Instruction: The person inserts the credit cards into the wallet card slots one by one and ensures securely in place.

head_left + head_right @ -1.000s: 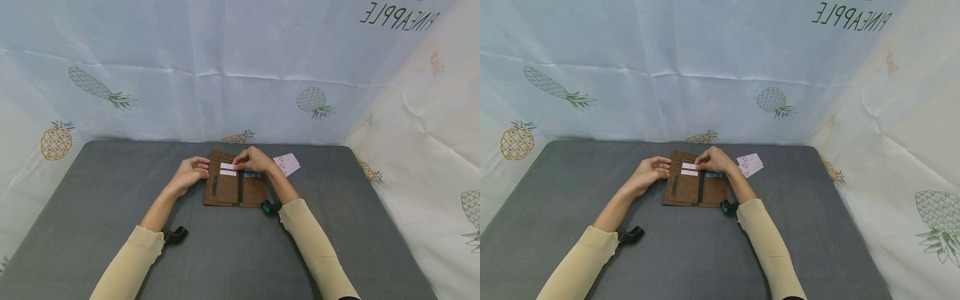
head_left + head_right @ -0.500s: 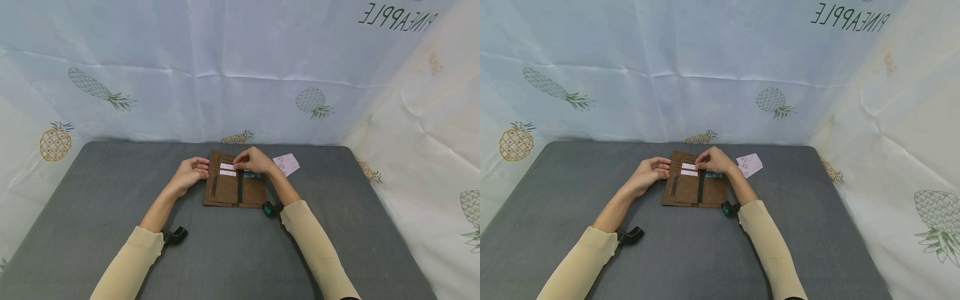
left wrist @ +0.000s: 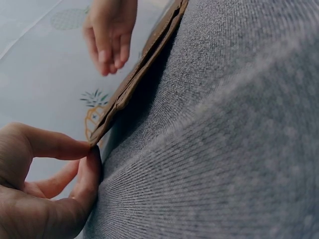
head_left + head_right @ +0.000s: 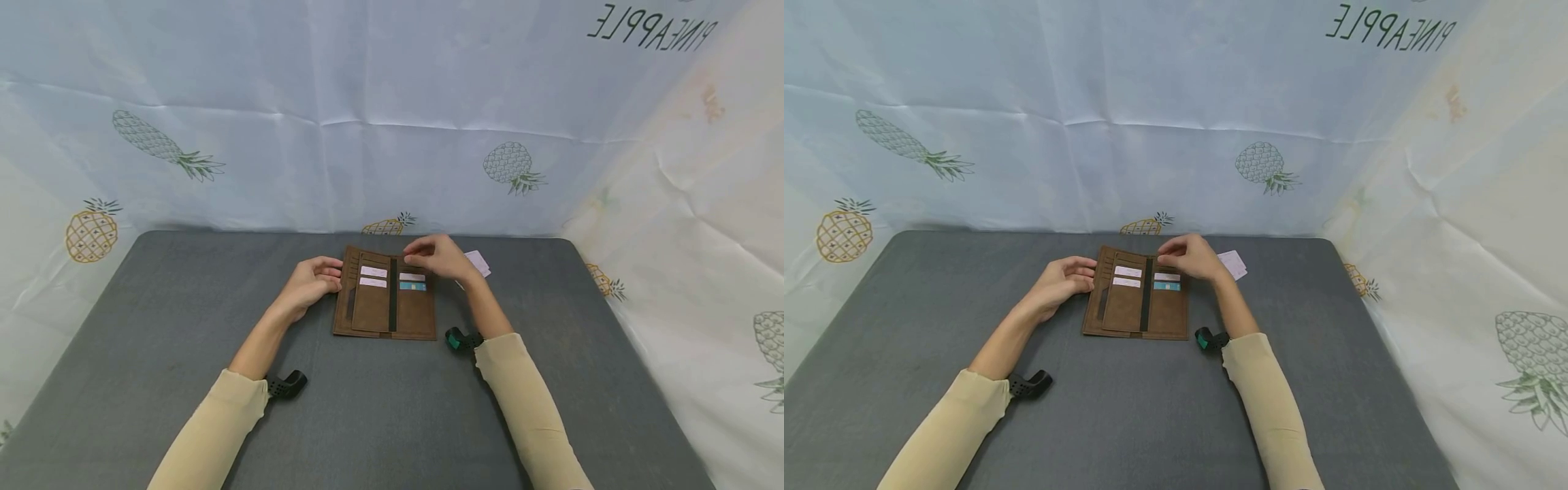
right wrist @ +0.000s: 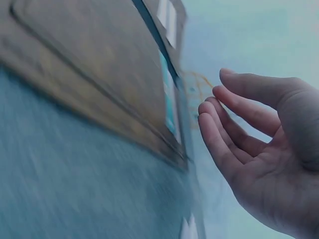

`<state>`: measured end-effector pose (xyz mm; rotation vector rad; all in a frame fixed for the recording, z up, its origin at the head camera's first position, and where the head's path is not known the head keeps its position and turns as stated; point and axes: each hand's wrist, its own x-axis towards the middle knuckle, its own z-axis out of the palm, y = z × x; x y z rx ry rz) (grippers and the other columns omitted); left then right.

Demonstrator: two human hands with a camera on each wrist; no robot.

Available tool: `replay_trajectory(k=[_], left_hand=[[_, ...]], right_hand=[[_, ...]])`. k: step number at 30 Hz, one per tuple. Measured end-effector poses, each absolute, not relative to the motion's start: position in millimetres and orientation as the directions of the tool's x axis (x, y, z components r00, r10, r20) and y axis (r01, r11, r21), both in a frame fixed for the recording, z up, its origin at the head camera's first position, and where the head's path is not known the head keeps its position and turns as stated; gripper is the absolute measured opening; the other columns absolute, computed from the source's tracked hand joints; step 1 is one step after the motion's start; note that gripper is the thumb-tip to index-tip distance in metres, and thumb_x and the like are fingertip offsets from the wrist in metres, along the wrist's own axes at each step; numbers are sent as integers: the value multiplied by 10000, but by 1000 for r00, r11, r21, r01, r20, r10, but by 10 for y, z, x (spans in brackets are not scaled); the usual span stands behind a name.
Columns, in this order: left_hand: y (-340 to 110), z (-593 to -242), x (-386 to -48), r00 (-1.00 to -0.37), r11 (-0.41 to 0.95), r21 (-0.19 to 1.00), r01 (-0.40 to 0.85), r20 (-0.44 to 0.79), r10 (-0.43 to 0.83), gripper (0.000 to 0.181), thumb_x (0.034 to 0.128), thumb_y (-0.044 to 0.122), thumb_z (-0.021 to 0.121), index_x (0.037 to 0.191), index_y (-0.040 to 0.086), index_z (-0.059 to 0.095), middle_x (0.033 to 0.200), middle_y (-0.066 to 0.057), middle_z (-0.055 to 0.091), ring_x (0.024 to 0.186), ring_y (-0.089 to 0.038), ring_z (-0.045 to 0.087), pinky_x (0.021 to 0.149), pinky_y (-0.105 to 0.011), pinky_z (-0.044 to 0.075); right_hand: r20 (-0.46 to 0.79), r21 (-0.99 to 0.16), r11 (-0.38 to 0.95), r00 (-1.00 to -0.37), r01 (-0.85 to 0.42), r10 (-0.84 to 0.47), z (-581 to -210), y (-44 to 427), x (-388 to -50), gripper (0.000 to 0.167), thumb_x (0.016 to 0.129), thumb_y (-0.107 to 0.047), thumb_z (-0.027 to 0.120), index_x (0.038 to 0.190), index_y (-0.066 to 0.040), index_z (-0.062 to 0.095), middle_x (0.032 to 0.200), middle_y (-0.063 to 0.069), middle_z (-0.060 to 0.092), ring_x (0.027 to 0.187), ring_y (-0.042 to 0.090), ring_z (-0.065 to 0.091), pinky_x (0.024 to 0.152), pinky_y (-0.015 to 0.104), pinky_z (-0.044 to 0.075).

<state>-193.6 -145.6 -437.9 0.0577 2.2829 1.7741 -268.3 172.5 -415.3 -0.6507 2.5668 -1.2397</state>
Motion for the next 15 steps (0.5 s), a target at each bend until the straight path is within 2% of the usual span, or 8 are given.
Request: replay_trajectory(k=[8, 15], left_hand=[[-1454, -4368, -1938, -968, 257, 959, -121, -171, 184, 534, 992, -64, 646, 1516, -49, 546, 1302, -246, 633, 1065, -193, 688, 898, -269, 611], [-1452, -4349, -1925, -966, 259, 958, -125, -177, 188, 533, 993, -63, 643, 1516, -46, 545, 1299, -234, 633, 1065, -176, 683, 884, -248, 605]], right_hand=[[-41, -775, 609, -947, -172, -319, -4078, 2234, -2662, 392, 1066, -224, 714, 1370, 23, 718, 1325, 261, 745, 1206, 421, 727, 1035, 558, 605], [-94, -652, 756, -983, -61, -160, -4060, 2647, -2625, 541, 1025, -325, 758, 1379, 78, 689, 1354, 305, 714, 1216, 445, 698, 1022, 570, 600]])
